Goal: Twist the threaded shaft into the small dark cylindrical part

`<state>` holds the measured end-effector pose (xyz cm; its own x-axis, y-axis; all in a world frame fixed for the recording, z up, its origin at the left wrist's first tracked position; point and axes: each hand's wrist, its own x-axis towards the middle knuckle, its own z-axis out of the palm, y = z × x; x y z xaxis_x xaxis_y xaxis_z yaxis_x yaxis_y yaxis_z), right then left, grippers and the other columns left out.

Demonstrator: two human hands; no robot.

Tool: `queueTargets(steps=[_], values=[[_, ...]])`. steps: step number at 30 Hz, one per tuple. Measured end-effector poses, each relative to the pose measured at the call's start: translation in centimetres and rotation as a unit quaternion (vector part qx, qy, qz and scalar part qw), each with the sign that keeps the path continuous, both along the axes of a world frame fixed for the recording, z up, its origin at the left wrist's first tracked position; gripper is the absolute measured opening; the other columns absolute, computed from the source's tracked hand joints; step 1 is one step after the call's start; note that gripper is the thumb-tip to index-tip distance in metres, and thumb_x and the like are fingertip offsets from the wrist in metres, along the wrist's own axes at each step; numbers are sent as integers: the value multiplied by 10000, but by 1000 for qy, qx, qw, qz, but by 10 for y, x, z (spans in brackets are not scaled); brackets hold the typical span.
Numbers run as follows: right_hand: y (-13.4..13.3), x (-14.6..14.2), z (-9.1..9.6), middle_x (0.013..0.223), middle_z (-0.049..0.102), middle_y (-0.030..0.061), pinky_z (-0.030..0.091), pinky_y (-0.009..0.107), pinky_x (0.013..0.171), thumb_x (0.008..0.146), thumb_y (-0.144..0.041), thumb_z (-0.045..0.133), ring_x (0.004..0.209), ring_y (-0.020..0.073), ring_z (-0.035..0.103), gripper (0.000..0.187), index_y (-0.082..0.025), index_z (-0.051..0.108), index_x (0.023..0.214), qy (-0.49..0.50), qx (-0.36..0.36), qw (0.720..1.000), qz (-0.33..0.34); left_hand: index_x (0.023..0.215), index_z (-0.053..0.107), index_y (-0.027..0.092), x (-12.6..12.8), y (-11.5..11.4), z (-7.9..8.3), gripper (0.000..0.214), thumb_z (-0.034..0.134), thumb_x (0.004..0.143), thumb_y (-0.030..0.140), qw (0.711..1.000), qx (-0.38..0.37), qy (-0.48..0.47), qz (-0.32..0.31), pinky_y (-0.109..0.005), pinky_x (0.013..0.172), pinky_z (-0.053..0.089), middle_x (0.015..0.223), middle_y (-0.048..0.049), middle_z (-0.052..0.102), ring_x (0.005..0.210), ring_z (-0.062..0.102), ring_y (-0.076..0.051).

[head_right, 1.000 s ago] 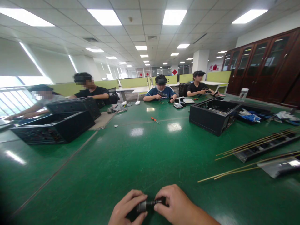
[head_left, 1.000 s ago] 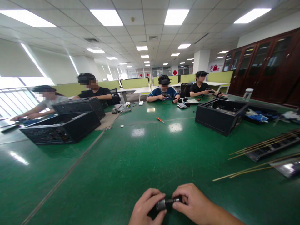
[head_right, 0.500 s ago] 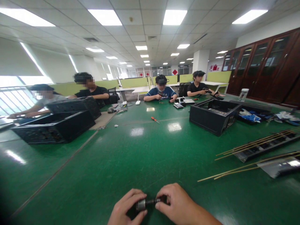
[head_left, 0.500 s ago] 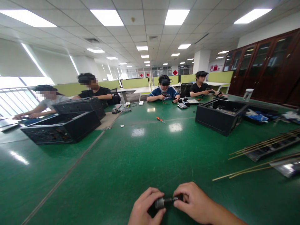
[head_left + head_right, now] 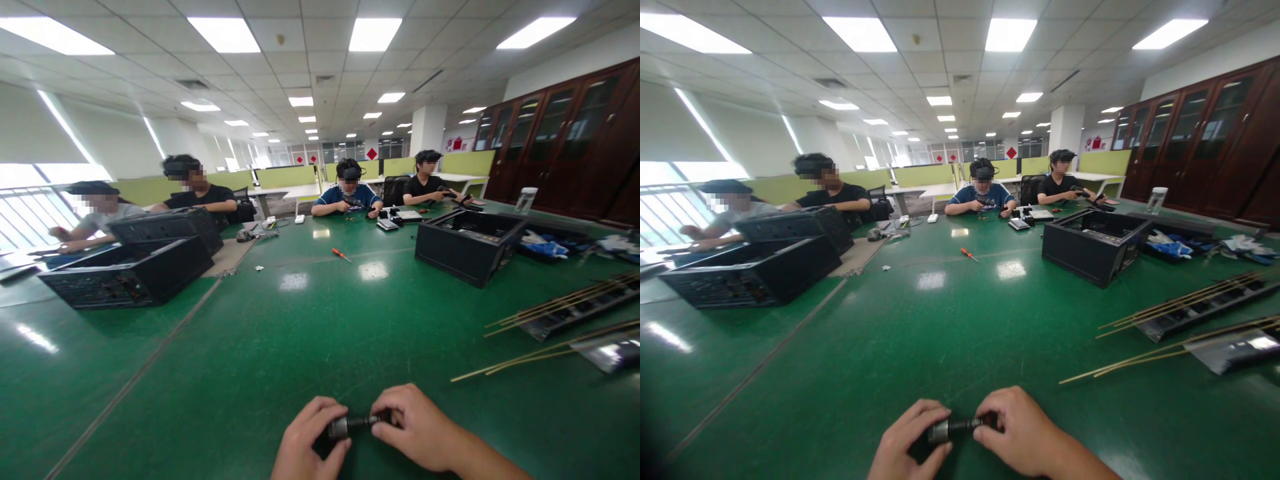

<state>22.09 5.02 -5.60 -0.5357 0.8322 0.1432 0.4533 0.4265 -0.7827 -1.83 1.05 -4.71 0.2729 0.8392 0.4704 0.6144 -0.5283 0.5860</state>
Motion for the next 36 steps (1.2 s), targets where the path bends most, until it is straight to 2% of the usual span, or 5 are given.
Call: queueTargets(steps=[7, 12, 27, 36], values=[[0, 2, -6, 728, 664, -6, 372, 229, 614, 819, -241, 686, 638, 132, 554, 130, -196, 766, 911, -4, -1, 1000, -8, 1078, 739, 271, -3, 0, -2, 374, 730, 749, 93, 1000, 2, 0, 9, -262, 854, 609, 1024, -36, 755, 937, 745, -195], [0, 3, -4, 741, 674, -1, 374, 227, 612, 826, -248, 680, 646, 134, 563, 134, -193, 765, 913, -2, -1, 1000, -3, 1107, 731, 265, -5, 2, -5, 359, 717, 784, 107, 1000, -11, 2, 8, -290, 884, 607, 1064, -57, 749, 980, 738, -208], [1, 4, -1, 718, 676, -4, 371, 216, 601, 815, -226, 691, 630, 126, 567, 110, -188, 768, 883, 9, 5, 1000, 0, 1105, 725, 273, -9, 5, -7, 351, 709, 799, 103, 1000, -14, -1, 7, -274, 881, 595, 1056, -38, 744, 980, 730, -190], [2, 10, 0, 757, 690, 0, 382, 224, 636, 815, -256, 700, 656, 131, 583, 128, -189, 765, 903, -26, 5, 1000, -1, 1086, 745, 274, -13, 6, -1, 283, 712, 821, 180, 999, -32, -4, 31, -305, 909, 595, 1069, -55, 756, 1000, 732, -215]])
